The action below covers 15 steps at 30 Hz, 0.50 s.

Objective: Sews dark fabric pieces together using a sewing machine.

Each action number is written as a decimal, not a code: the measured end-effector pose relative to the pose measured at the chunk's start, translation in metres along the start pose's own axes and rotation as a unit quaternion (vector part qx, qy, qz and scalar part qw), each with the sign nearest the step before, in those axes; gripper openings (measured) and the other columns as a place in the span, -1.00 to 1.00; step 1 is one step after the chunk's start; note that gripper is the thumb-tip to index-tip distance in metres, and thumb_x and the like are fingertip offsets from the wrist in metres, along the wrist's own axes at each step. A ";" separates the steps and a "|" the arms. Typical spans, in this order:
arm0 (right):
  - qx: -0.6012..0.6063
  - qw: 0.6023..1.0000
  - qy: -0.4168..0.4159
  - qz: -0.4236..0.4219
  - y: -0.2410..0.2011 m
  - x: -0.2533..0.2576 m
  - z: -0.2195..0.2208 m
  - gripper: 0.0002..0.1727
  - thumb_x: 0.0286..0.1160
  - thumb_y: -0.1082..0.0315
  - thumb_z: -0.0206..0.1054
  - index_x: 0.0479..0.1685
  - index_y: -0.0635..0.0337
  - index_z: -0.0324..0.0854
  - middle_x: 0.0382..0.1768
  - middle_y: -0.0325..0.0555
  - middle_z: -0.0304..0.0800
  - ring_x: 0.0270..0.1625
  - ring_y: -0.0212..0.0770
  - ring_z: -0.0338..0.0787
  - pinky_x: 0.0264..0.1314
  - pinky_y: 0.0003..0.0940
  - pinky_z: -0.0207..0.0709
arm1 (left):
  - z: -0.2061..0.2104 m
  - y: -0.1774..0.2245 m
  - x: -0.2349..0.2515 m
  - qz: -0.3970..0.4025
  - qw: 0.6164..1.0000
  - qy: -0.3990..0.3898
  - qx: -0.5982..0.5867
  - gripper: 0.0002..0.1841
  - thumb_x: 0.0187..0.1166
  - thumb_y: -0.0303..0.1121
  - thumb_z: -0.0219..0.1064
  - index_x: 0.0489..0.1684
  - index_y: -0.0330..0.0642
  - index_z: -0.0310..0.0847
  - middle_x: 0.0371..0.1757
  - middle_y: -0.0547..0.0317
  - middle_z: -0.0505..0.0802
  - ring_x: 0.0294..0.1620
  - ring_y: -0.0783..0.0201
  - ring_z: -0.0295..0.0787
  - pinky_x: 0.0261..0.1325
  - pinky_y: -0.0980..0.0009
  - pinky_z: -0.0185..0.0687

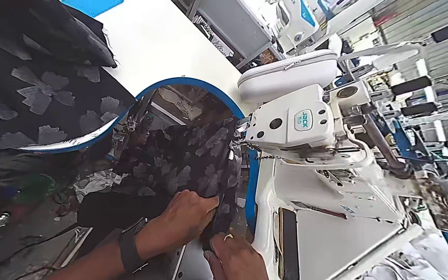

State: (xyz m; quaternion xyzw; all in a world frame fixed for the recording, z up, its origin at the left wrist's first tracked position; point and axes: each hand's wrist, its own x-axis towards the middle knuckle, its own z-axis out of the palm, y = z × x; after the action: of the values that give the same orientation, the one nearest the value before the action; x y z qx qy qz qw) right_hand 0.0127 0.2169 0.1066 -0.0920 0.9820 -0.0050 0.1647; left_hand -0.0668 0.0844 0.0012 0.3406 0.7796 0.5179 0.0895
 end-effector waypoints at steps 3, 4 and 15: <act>-0.032 0.999 0.030 0.031 -0.005 0.002 -0.001 -0.77 0.49 0.32 0.31 -0.42 0.29 0.72 -0.68 0.05 0.67 -0.59 0.10 0.80 -0.62 -0.04 0.53 | 0.010 -0.003 0.000 0.047 0.991 0.107 0.059 -0.77 0.50 -0.43 0.27 -0.17 -0.26 0.88 -0.62 0.02 0.77 -0.61 0.01 0.76 -0.58 0.12 0.56; -0.055 0.997 0.052 0.032 -0.007 0.003 -0.003 -0.77 0.48 0.31 0.31 -0.45 0.26 0.72 -0.71 0.01 0.65 -0.62 0.06 0.78 -0.68 -0.09 0.49 | 0.014 -0.003 0.002 0.066 0.984 0.142 0.085 -0.82 0.44 -0.42 0.29 -0.34 -0.22 0.86 -0.62 0.08 0.72 -0.60 0.07 0.72 -0.59 0.20 0.54; -0.069 0.987 0.145 0.009 -0.006 0.019 0.006 -0.90 0.33 0.42 0.35 -0.38 0.19 0.77 -0.55 -0.05 0.78 -0.53 -0.07 0.82 -0.57 -0.21 0.57 | 0.021 -0.011 0.009 0.082 0.970 0.201 0.111 -0.77 0.42 -0.43 0.17 -0.45 -0.25 0.80 -0.69 0.14 0.62 -0.69 0.17 0.63 -0.67 0.33 0.44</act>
State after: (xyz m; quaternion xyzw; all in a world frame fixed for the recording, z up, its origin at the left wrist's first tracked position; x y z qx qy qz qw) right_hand -0.0022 0.2073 0.0945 -0.0926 0.9943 0.0505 0.0137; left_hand -0.0682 0.1032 -0.0158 0.2996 0.8040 0.4912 -0.1502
